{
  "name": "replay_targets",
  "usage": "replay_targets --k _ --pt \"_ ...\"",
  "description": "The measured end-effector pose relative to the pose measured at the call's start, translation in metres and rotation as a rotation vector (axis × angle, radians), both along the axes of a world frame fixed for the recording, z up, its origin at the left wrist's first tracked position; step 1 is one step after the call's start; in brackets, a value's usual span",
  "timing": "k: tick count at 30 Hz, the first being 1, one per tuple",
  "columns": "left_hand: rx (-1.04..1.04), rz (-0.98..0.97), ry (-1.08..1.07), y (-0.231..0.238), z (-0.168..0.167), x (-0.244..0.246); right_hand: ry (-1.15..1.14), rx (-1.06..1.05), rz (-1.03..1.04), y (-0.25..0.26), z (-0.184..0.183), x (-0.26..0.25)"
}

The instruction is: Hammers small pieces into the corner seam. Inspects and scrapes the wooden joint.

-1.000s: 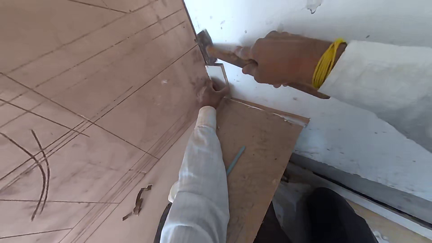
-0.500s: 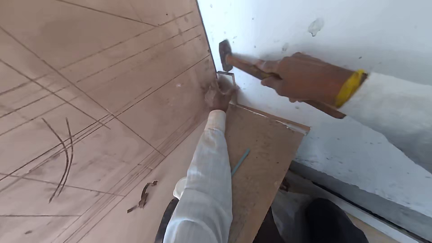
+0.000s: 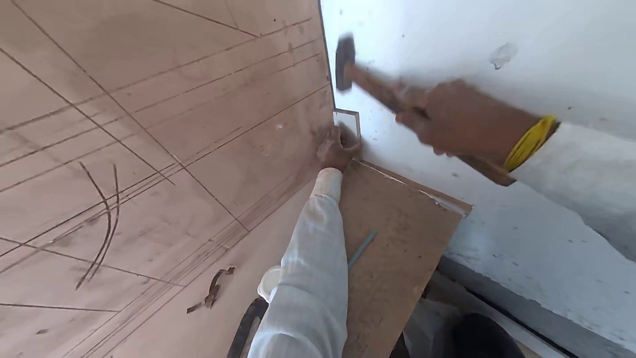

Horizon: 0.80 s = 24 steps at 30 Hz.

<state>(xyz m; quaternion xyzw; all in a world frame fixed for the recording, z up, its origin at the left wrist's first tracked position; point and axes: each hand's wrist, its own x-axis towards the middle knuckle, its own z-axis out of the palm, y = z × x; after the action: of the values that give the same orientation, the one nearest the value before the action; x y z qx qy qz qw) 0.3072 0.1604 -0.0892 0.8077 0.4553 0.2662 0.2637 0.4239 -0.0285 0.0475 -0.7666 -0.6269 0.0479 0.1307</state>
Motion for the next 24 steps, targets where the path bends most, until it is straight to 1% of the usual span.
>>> replay_targets --k 2,3,5,6,8,10,11,12,13,14,16,17,19,21,23,24 --pt "0.014 0.008 0.03 -0.002 0.001 0.0 -0.059 -0.145 -0.01 0.006 -0.003 -0.006" --pt "0.013 0.007 0.036 -0.003 0.003 0.0 -0.059 -0.181 -0.016 0.008 0.002 -0.006" --pt "0.008 0.001 0.035 -0.005 0.003 -0.002 0.029 -0.184 -0.026 0.009 0.015 -0.005" --pt "0.008 -0.01 0.034 -0.004 0.005 -0.002 0.045 -0.139 -0.043 0.009 0.022 -0.004" --pt "0.009 -0.025 0.036 -0.003 0.005 -0.003 -0.004 0.027 -0.05 0.005 0.03 -0.006" --pt "0.016 -0.027 0.026 -0.001 0.001 -0.002 -0.061 0.174 -0.039 0.005 0.022 -0.006" --pt "0.017 -0.024 0.024 -0.001 0.0 -0.002 -0.085 0.184 -0.029 0.006 0.013 -0.006" --pt "0.015 -0.02 0.023 0.0 0.0 -0.002 -0.105 0.133 -0.012 0.007 0.0 -0.007" --pt "0.011 -0.017 0.024 0.0 0.0 -0.003 -0.126 0.018 -0.002 0.008 -0.008 -0.009" --pt "0.01 -0.019 0.029 0.0 0.002 -0.002 -0.129 -0.102 -0.003 0.009 -0.008 -0.012" --pt "0.008 -0.023 0.036 -0.002 0.002 -0.002 -0.055 -0.217 -0.012 0.013 0.008 -0.014" --pt "0.007 -0.02 0.041 -0.003 0.002 -0.003 -0.001 -0.223 -0.023 0.013 0.016 -0.013" --pt "0.007 -0.018 0.049 -0.001 0.005 -0.002 0.034 -0.124 -0.043 0.011 0.028 -0.01" --pt "0.018 -0.022 0.044 0.001 0.002 -0.001 -0.01 0.053 -0.049 0.008 0.03 -0.009" --pt "0.032 -0.018 0.054 0.001 0.002 -0.002 -0.038 0.166 -0.037 0.009 0.019 -0.008" --pt "0.04 -0.015 0.061 0.0 0.002 -0.002 -0.039 0.15 -0.024 0.009 0.008 -0.007"
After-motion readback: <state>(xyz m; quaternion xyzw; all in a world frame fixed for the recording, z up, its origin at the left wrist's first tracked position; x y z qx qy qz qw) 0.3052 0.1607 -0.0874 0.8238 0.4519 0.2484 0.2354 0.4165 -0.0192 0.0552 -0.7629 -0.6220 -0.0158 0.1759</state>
